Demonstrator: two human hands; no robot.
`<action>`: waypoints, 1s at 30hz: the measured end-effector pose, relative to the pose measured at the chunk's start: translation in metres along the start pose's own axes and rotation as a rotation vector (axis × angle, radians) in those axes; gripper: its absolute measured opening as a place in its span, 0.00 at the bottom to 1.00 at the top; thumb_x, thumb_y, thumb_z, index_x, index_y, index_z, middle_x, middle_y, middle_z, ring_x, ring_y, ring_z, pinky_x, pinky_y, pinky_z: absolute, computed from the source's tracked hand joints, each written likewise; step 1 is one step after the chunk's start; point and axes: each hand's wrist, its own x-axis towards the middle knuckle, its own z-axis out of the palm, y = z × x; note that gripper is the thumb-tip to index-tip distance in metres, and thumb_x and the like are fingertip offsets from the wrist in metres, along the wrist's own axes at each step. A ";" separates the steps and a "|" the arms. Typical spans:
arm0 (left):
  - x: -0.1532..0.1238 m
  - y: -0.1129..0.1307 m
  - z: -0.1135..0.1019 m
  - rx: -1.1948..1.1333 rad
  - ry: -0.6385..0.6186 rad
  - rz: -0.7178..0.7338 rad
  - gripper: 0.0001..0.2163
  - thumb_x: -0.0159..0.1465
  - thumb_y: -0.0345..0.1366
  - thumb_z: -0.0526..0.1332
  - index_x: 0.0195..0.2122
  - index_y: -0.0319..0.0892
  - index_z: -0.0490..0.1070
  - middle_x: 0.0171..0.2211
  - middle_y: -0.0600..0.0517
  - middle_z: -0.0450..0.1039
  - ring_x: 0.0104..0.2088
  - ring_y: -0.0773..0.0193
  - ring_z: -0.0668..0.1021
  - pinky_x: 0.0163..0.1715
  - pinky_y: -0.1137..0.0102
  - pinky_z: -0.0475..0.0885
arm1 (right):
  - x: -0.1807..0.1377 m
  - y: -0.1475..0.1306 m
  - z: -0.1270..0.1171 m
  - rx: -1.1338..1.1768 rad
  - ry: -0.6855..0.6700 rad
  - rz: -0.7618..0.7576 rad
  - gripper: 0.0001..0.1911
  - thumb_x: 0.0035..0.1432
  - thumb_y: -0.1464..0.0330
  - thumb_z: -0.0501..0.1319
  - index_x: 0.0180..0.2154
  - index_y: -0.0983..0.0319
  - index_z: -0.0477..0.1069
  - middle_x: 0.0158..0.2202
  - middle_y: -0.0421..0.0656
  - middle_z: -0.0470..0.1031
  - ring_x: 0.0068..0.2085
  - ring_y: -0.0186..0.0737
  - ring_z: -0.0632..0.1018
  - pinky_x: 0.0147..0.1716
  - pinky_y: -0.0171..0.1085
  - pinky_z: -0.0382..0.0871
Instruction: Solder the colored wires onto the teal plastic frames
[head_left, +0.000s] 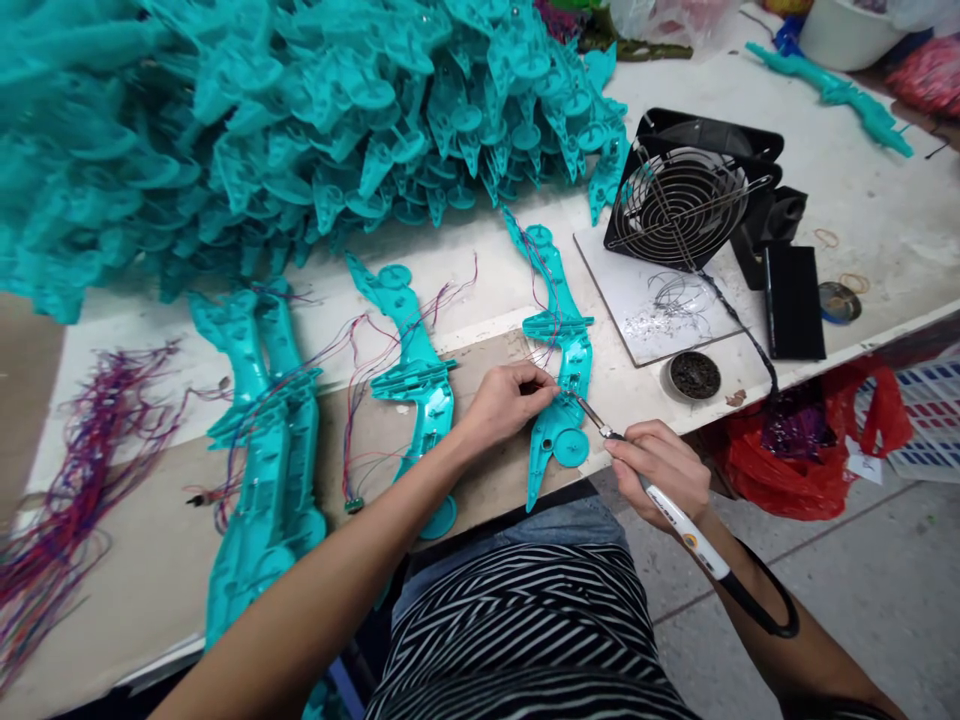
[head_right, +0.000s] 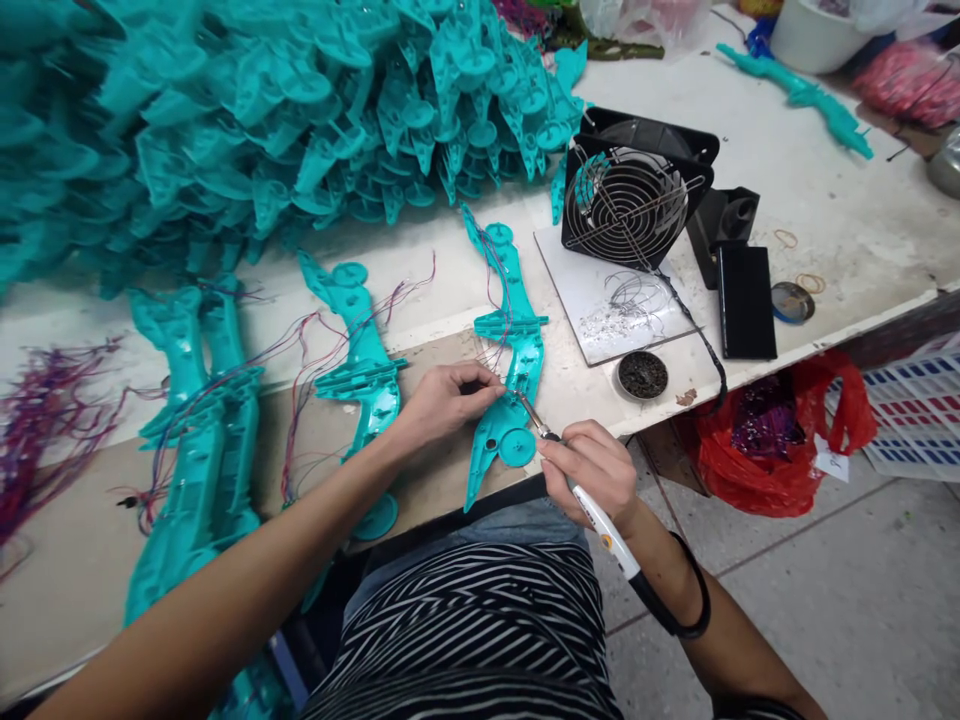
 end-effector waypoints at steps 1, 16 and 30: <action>0.000 0.000 0.000 -0.003 0.001 -0.004 0.06 0.58 0.35 0.63 0.26 0.39 0.75 0.27 0.51 0.75 0.28 0.67 0.73 0.32 0.71 0.70 | 0.000 0.000 -0.001 -0.003 0.005 0.004 0.15 0.57 0.81 0.60 0.46 0.65 0.73 0.28 0.43 0.74 0.32 0.38 0.74 0.32 0.39 0.77; 0.001 0.000 0.001 -0.003 0.013 -0.024 0.05 0.56 0.34 0.63 0.26 0.39 0.75 0.26 0.52 0.75 0.27 0.67 0.73 0.29 0.73 0.69 | 0.002 0.000 -0.004 0.002 0.027 0.024 0.15 0.58 0.81 0.61 0.46 0.64 0.73 0.28 0.43 0.75 0.32 0.38 0.74 0.31 0.38 0.76; -0.001 0.002 0.001 -0.019 0.003 -0.039 0.05 0.56 0.34 0.63 0.26 0.39 0.75 0.25 0.53 0.73 0.27 0.68 0.72 0.29 0.73 0.68 | -0.005 0.006 0.010 0.115 0.173 0.145 0.18 0.67 0.64 0.58 0.55 0.63 0.73 0.31 0.47 0.77 0.34 0.43 0.78 0.32 0.42 0.75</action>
